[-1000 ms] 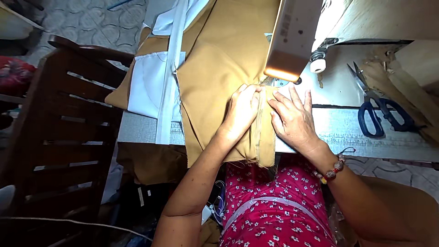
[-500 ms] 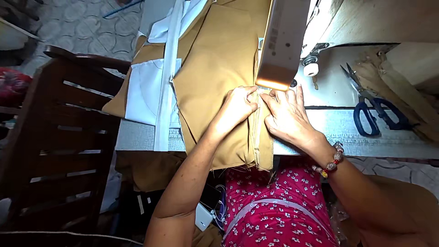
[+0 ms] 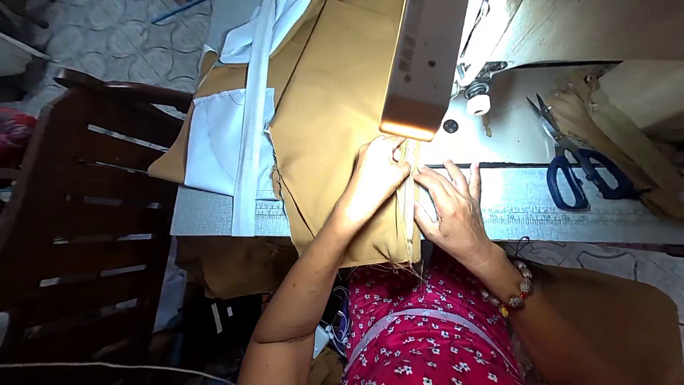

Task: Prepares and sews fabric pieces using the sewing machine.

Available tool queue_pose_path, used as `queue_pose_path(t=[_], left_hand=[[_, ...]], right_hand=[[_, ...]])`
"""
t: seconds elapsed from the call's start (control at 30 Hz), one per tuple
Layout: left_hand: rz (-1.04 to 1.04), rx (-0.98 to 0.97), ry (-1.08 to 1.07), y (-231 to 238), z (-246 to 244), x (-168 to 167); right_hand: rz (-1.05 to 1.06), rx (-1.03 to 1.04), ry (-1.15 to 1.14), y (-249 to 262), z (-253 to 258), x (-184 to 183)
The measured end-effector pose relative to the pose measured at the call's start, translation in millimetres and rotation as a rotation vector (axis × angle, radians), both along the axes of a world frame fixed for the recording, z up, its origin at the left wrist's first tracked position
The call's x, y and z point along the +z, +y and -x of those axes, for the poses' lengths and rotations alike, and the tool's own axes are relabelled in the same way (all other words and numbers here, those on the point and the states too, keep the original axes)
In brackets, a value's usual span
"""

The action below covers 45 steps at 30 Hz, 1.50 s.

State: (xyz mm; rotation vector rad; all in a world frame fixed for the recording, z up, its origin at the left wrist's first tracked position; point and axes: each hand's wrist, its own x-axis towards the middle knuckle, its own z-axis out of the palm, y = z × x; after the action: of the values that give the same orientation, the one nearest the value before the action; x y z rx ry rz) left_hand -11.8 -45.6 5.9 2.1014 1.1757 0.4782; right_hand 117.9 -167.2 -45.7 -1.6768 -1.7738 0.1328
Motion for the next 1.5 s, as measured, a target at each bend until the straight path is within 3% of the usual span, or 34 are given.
queue_pose_path(t=[0.33, 0.57, 0.87, 1.13, 1.5], left_hand=[[-0.001, 0.002, 0.022, -1.5, -6.2, -3.7], [-0.121, -0.020, 0.395, 5.4, 9.0, -6.6], [-0.098, -0.004, 0.295, 18.7, -1.5, -22.6], [-0.122, -0.005, 0.273, 33.7, -11.8, -25.6], [-0.085, 0.012, 0.276, 30.8, -13.4, -20.0]], right_hand=[[-0.037, -0.031, 0.039, -0.5, 0.7, -2.0], [0.132, 0.068, 0.060, 5.2, -21.8, 23.5], [0.179, 0.054, -0.232, 35.3, -35.9, 41.4], [0.179, -0.070, -0.237, 59.0, -37.5, 29.7], [0.180, -0.037, -0.245, 57.4, -41.6, 26.5]])
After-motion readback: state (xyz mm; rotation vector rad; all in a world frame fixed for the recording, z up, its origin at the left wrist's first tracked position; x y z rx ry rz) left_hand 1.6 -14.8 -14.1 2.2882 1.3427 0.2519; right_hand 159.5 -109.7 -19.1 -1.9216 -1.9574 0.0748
